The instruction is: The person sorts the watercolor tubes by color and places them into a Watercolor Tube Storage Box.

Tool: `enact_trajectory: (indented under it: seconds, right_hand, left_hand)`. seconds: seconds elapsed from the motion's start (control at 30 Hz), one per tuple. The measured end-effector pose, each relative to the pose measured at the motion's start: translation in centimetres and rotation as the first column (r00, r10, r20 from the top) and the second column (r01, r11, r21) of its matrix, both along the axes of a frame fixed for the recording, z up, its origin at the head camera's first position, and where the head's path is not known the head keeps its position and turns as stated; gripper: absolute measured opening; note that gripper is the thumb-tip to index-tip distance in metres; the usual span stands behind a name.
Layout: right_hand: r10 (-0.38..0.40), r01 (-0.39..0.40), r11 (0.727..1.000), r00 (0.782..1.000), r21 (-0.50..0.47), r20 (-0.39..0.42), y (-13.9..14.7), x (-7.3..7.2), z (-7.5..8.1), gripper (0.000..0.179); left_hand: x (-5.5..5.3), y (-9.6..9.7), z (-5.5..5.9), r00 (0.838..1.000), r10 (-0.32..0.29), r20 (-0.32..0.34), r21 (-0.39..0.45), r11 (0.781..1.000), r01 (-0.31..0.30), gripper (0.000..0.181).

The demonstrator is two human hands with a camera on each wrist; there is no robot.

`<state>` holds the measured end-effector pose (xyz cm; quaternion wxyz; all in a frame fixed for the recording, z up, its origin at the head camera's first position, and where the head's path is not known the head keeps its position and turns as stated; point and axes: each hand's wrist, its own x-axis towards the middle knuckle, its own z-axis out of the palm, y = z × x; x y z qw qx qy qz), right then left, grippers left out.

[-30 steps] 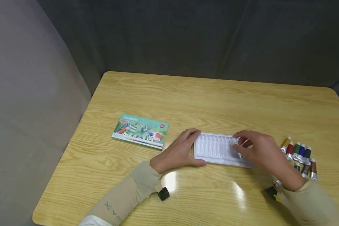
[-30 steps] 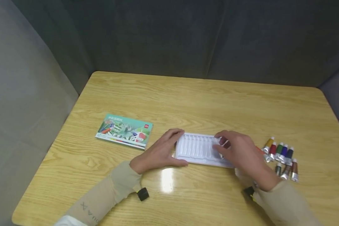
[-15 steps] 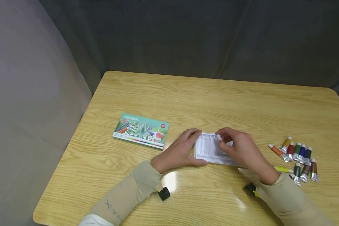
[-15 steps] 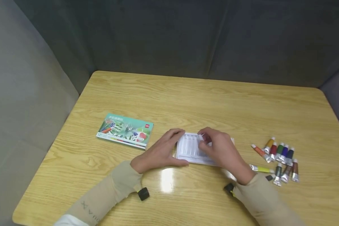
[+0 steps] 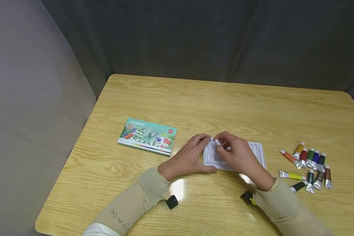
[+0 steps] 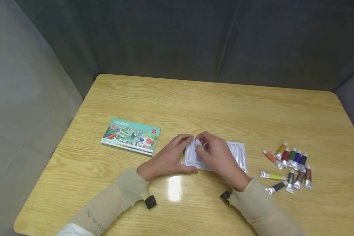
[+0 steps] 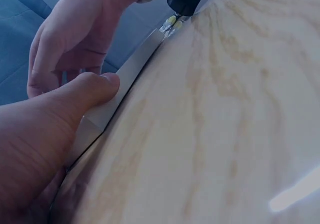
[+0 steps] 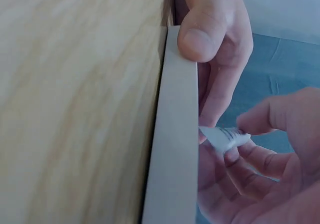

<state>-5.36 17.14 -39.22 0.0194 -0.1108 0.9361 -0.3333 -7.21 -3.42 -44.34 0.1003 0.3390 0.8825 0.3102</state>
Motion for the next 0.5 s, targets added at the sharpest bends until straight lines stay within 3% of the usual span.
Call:
enact_trajectory:
  seconds: [0.3,0.5]
  right_hand:
    - [-0.045,0.046,0.999,0.998,-0.004,0.035,-0.75,-0.16,0.15,0.019]
    - [-0.093,0.097,0.994,0.993,-0.055,0.077,-1.03,-0.29,0.28,0.019]
  left_hand:
    - [0.07,-0.1,-0.04,0.999,0.001,0.033,-0.001,1.0,-0.001,0.109]
    - [0.12,-0.14,0.06,1.0,-0.005,0.013,-0.002,1.0,0.005,0.107]
